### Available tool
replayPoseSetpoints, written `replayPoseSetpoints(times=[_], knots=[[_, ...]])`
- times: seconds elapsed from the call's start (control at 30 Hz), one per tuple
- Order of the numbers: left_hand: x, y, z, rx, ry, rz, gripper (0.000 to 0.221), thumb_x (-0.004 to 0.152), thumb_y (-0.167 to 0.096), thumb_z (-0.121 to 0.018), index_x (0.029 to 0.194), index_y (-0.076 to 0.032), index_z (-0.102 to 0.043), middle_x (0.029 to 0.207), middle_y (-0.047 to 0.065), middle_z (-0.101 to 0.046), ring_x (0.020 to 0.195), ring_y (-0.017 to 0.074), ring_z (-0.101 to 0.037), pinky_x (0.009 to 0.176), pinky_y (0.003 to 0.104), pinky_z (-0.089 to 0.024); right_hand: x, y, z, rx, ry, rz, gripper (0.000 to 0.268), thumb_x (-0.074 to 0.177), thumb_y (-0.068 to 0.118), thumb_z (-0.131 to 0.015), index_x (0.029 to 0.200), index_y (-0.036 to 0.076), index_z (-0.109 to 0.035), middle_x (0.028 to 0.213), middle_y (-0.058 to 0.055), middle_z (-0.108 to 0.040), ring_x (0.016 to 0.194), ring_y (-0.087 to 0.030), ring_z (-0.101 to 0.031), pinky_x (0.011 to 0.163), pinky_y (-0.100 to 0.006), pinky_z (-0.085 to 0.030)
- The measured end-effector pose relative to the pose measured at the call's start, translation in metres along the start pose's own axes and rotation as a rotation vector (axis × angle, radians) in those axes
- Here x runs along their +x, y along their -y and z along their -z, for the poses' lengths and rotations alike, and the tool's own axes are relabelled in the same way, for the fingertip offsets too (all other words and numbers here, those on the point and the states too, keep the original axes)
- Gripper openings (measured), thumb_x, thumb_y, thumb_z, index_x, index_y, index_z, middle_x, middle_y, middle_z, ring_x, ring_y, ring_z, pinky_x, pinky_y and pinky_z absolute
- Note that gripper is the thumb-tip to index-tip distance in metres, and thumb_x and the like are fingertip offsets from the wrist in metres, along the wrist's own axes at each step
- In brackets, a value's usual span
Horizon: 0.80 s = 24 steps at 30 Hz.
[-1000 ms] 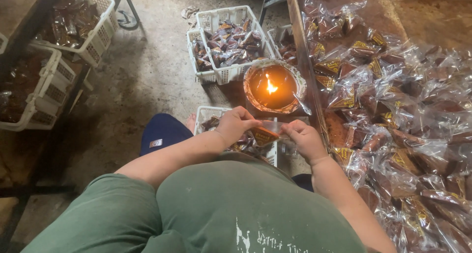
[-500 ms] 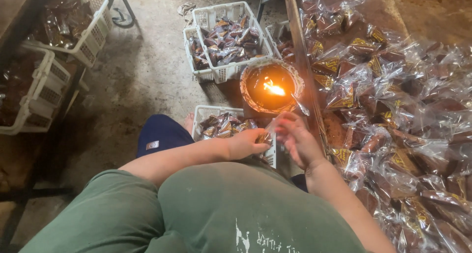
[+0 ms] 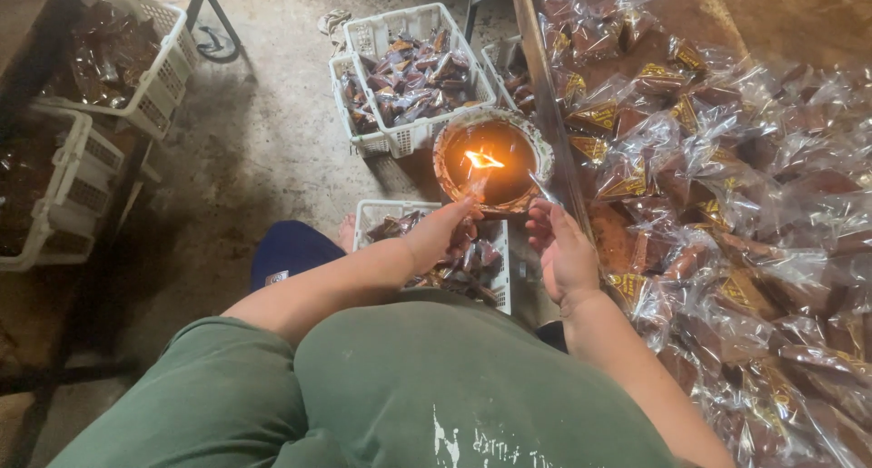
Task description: Sealing filled plastic pastry bags by folding the top and passing it through a candle flame.
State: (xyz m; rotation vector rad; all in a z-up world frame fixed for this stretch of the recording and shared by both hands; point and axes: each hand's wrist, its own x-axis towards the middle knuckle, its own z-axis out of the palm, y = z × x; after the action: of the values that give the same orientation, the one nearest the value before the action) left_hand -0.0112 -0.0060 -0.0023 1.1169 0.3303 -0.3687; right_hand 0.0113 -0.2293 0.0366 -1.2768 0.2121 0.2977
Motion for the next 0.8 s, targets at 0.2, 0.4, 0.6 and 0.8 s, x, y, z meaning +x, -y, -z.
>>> replayPoseSetpoints(times=[0.2, 0.4, 0.6, 0.8], knots=[[0.003, -0.003, -0.001, 0.0, -0.105, 0.122, 0.051, 0.094, -0.062, -0.06, 0.108, -0.013, -0.071, 0.072, 0.005, -0.065, 0.053, 0.0184, -0.059, 0.043, 0.025, -0.041, -0.008, 0.01, -0.007, -0.067, -0.005, -0.011, 0.032, 0.108, 0.038, -0.051, 0.128, 0.018, -0.068, 0.111, 0.002, -0.072, 0.094, -0.011, -0.065, 0.079, -0.022, -0.048], [-0.03, 0.007, -0.013, 0.101, 0.113, -0.085, 0.032, 0.104, -0.038, -0.061, 0.105, -0.007, -0.065, 0.074, 0.014, -0.064, 0.048, 0.019, -0.059, 0.041, 0.024, -0.041, -0.021, 0.008, -0.022, -0.169, 0.069, -0.098, 0.032, 0.103, 0.036, -0.061, 0.128, 0.018, -0.07, 0.107, -0.002, -0.076, 0.095, -0.015, -0.068, 0.08, -0.025, -0.048], [-0.035, 0.016, -0.01, 0.184, 0.212, -0.14, 0.043, 0.09, -0.013, -0.077, 0.13, -0.005, -0.064, 0.106, 0.012, -0.07, 0.084, 0.0153, -0.067, 0.066, 0.023, -0.058, -0.026, 0.012, -0.021, -0.09, 0.007, -0.175, 0.025, 0.097, 0.032, -0.074, 0.109, 0.01, -0.071, 0.09, -0.004, -0.072, 0.082, -0.016, -0.066, 0.077, -0.026, -0.049], [-0.047, 0.008, -0.015, 0.046, 0.041, -0.206, 0.055, 0.084, -0.009, -0.085, 0.131, -0.019, -0.058, 0.106, 0.005, -0.07, 0.087, 0.0115, -0.067, 0.073, 0.025, -0.062, -0.037, 0.019, -0.026, -0.659, 0.187, -0.277, 0.036, 0.09, 0.046, -0.079, 0.085, 0.011, -0.074, 0.063, -0.001, -0.057, 0.056, -0.014, -0.052, 0.048, -0.025, -0.042]])
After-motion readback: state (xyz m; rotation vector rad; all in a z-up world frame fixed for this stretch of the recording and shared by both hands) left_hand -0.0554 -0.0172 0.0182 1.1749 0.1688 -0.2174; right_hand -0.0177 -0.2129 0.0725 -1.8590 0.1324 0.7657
